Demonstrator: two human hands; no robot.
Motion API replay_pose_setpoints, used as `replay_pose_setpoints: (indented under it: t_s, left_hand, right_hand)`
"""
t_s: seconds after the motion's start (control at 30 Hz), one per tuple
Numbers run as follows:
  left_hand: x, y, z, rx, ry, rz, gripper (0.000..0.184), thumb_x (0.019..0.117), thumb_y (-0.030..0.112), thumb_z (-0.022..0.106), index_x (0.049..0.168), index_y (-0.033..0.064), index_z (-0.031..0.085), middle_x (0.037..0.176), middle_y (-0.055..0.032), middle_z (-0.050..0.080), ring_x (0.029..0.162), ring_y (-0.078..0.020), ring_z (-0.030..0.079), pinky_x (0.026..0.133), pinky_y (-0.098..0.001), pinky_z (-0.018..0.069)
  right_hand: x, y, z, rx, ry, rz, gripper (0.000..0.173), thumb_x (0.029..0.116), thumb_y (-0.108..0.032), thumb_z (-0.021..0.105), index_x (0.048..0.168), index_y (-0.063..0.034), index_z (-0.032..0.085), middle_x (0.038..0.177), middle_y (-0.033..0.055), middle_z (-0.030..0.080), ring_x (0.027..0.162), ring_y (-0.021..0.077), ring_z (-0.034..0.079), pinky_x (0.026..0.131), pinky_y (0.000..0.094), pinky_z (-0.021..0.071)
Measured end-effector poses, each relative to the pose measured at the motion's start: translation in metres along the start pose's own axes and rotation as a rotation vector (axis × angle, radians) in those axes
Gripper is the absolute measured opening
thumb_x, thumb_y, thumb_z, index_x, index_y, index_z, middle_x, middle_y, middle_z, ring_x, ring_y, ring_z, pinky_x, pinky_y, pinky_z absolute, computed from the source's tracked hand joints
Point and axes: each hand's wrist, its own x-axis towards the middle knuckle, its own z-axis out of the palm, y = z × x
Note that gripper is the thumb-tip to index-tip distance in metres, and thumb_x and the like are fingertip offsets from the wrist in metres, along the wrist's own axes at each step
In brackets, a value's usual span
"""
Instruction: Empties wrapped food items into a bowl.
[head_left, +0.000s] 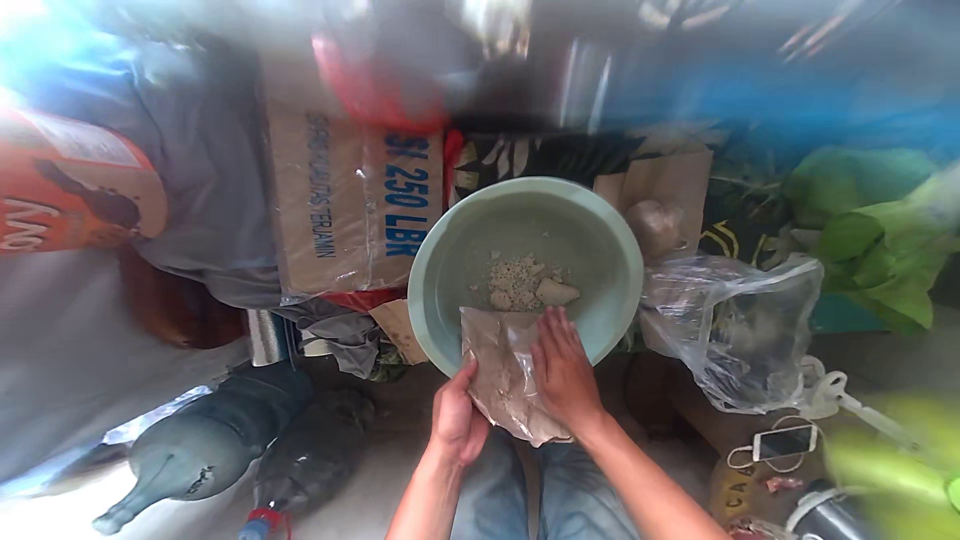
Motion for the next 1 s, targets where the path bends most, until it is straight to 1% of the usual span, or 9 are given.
replay_pose_setpoints:
  t_s: [0.13,0.2,0.3,0.47,0.63,0.8,0.87,0.93,1.0]
  left_hand:
    - [-0.004,-0.002,0.001,-0.039,-0.143,-0.013,0.044,0.1121,0.027,0.029,0.127,0.0000,0.059,0.111,-0.0191,0.071,0.103,-0.0268,0.071,0.090,-0.0455,0.0593]
    - [-0.007,-0.001,-0.001,-0.086,-0.200,-0.039,0.047,0.1130,0.032,0.028,0.136,0.0009,0.054,0.119,-0.0220,0.069,0.110,-0.0307,0.070,0.095,-0.0499,0.0579]
    - [-0.007,0.002,-0.003,-0.077,-0.185,-0.028,0.047,0.1130,0.031,0.029,0.139,-0.0005,0.051,0.124,-0.0252,0.067,0.114,-0.0350,0.068,0.097,-0.0541,0.0567]
    - [-0.009,0.003,-0.015,0.072,-0.284,-0.052,0.039,0.1105,0.023,0.033,0.127,-0.0021,0.059,0.112,-0.0222,0.071,0.105,-0.0302,0.071,0.092,-0.0487,0.0596]
    - [-0.013,0.011,-0.021,0.076,-0.264,-0.006,0.037,0.1106,0.022,0.034,0.125,-0.0016,0.058,0.111,-0.0224,0.071,0.103,-0.0301,0.072,0.089,-0.0483,0.0610]
    - [-0.008,0.013,-0.021,0.057,-0.379,0.072,0.041,0.1129,0.025,0.028,0.139,0.0010,0.049,0.120,-0.0207,0.069,0.112,-0.0302,0.069,0.098,-0.0501,0.0572]
    - [-0.011,0.010,-0.010,0.033,-0.327,0.113,0.040,0.1132,0.028,0.027,0.133,0.0032,0.051,0.114,-0.0167,0.070,0.106,-0.0259,0.070,0.095,-0.0461,0.0580]
    - [-0.014,0.014,-0.004,-0.006,-0.295,0.155,0.045,0.1138,0.030,0.026,0.144,0.0025,0.045,0.126,-0.0209,0.066,0.117,-0.0310,0.066,0.101,-0.0516,0.0548]
    - [-0.015,0.022,-0.003,0.008,-0.261,0.198,0.045,0.1140,0.029,0.026,0.146,0.0018,0.042,0.129,-0.0237,0.064,0.119,-0.0338,0.066,0.101,-0.0536,0.0553]
  right_hand:
    - [-0.017,-0.020,-0.006,0.284,-0.177,-0.424,0.060,0.1106,-0.050,0.024,0.155,-0.0186,0.048,0.164,0.0060,0.040,0.155,0.0231,0.031,0.129,0.0527,0.0257]
    - [-0.010,-0.010,-0.002,0.135,-0.215,-0.264,0.057,0.1103,-0.050,0.021,0.157,-0.0287,0.045,0.167,-0.0003,0.037,0.157,0.0228,0.025,0.128,0.0574,0.0195]
    - [0.010,0.007,-0.005,0.070,-0.013,0.120,0.058,0.1111,-0.044,0.026,0.152,-0.0119,0.052,0.161,0.0150,0.043,0.153,0.0347,0.033,0.126,0.0569,0.0264]
    - [0.011,-0.010,-0.011,0.181,-0.056,-0.401,0.059,0.1104,-0.049,0.022,0.147,-0.0194,0.058,0.157,0.0057,0.051,0.149,0.0229,0.042,0.124,0.0503,0.0361]
    - [0.041,0.021,-0.016,0.065,0.096,0.147,0.057,0.1110,-0.044,0.025,0.146,-0.0127,0.058,0.155,0.0110,0.052,0.150,0.0311,0.039,0.125,0.0571,0.0270]
    - [-0.023,-0.036,-0.029,0.425,0.098,-0.343,0.063,0.1115,-0.044,0.025,0.149,-0.0018,0.052,0.155,0.0170,0.051,0.146,0.0286,0.046,0.121,0.0485,0.0423]
    - [-0.037,-0.038,-0.015,0.435,-0.080,-0.496,0.072,0.1092,-0.055,0.015,0.153,-0.0097,0.050,0.160,0.0144,0.045,0.152,0.0290,0.038,0.127,0.0542,0.0298]
    - [-0.040,-0.019,-0.003,0.270,-0.107,-0.223,0.066,0.1095,-0.047,0.013,0.152,-0.0161,0.052,0.162,0.0087,0.043,0.155,0.0268,0.031,0.128,0.0596,0.0190]
    - [-0.024,-0.004,-0.005,0.229,0.055,0.085,0.061,0.1115,-0.039,0.020,0.147,-0.0062,0.057,0.158,0.0146,0.048,0.152,0.0315,0.036,0.127,0.0548,0.0249]
